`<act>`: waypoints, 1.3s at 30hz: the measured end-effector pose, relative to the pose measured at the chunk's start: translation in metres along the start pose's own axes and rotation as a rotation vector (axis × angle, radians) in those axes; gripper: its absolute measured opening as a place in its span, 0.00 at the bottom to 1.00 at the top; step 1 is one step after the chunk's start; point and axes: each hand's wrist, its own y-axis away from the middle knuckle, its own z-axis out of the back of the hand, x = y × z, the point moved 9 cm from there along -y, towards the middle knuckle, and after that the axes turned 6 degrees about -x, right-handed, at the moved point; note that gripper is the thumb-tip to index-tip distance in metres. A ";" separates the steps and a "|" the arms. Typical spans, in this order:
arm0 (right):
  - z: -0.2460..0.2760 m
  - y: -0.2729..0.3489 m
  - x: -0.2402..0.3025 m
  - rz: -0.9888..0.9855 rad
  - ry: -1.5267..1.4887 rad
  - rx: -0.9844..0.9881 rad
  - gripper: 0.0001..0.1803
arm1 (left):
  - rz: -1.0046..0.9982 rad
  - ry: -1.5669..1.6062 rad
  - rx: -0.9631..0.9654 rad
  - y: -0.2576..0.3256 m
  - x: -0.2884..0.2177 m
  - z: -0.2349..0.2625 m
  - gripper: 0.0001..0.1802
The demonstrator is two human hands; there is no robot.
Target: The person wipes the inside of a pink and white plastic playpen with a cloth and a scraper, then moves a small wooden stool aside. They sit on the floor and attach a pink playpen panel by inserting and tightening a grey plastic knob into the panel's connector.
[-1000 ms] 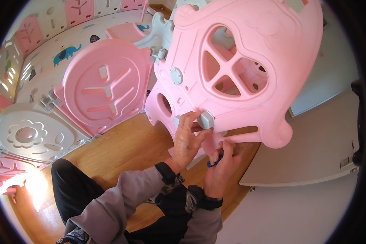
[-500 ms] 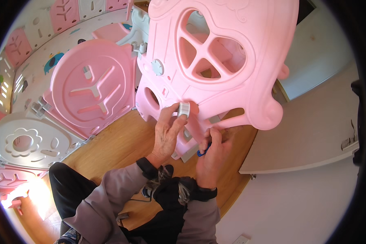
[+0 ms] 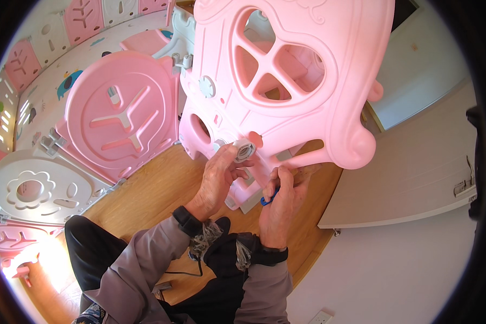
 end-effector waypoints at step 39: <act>0.002 0.000 -0.001 -0.019 0.000 0.011 0.05 | -0.200 -0.293 -0.322 -0.023 -0.014 -0.003 0.15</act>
